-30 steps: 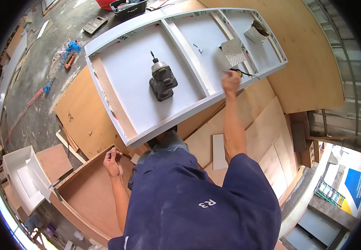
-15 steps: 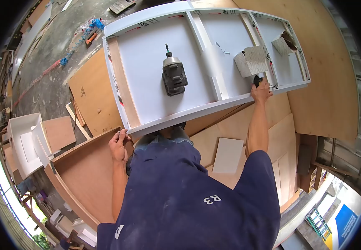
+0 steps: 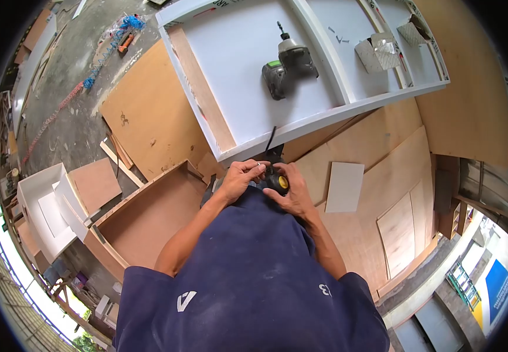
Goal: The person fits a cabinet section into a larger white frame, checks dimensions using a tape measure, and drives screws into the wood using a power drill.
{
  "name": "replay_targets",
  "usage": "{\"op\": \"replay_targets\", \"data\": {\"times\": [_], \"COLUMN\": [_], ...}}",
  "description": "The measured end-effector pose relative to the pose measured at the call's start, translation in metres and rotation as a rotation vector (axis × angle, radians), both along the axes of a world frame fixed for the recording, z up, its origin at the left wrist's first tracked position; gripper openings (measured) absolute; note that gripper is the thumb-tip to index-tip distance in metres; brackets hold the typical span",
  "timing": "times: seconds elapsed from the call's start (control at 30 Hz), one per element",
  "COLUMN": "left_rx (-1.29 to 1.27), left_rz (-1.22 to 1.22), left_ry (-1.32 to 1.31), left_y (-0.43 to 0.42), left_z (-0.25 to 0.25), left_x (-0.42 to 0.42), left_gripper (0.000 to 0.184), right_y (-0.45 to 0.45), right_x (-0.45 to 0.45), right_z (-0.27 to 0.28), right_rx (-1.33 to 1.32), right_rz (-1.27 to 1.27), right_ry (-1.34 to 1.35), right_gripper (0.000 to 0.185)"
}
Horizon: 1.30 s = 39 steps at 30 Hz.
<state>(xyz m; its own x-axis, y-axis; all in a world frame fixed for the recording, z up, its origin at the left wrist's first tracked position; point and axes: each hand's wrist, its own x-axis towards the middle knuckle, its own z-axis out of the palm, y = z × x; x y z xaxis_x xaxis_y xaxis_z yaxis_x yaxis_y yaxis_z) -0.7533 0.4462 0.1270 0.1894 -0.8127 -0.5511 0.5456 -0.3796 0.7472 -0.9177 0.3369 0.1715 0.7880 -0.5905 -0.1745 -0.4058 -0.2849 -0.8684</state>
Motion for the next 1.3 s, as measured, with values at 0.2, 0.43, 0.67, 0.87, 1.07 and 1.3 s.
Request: {"op": "replay_targets", "data": {"times": [0.2,0.43,0.67,0.87,1.07,1.3], "left_rx": [0.007,-0.035,-0.001,-0.051,-0.02,-0.034], "left_rz": [-0.098,0.051,0.515,0.586,0.769,0.796], "left_ry": [-0.071,0.011,-0.129,0.011,0.218,0.269], "left_y": [0.04,0.049,0.02,0.027,0.037,0.02], "left_z": [-0.013,-0.026,-0.022,-0.022,-0.027,-0.023], "left_x": [0.007,0.024,0.056,0.081,0.081,0.07], "left_gripper": [0.023,0.023,0.024,0.024,0.02,0.025], "right_y": [0.058,0.077,-0.008,-0.083,-0.099,-0.157], "right_x": [0.011,0.002,0.071,0.154,0.139,0.126], "right_z": [-0.003,-0.006,0.009,-0.049,-0.063,-0.065], "right_rx": [0.116,0.012,-0.452,-0.635,-0.703,-0.724], "right_rz": [-0.084,-0.095,-0.145,0.079,-0.001,-0.669], "right_ry": [0.165,0.154,0.204,0.469,0.244,0.002], "right_gripper": [0.074,0.064,0.054,0.052,0.045,0.053]}}
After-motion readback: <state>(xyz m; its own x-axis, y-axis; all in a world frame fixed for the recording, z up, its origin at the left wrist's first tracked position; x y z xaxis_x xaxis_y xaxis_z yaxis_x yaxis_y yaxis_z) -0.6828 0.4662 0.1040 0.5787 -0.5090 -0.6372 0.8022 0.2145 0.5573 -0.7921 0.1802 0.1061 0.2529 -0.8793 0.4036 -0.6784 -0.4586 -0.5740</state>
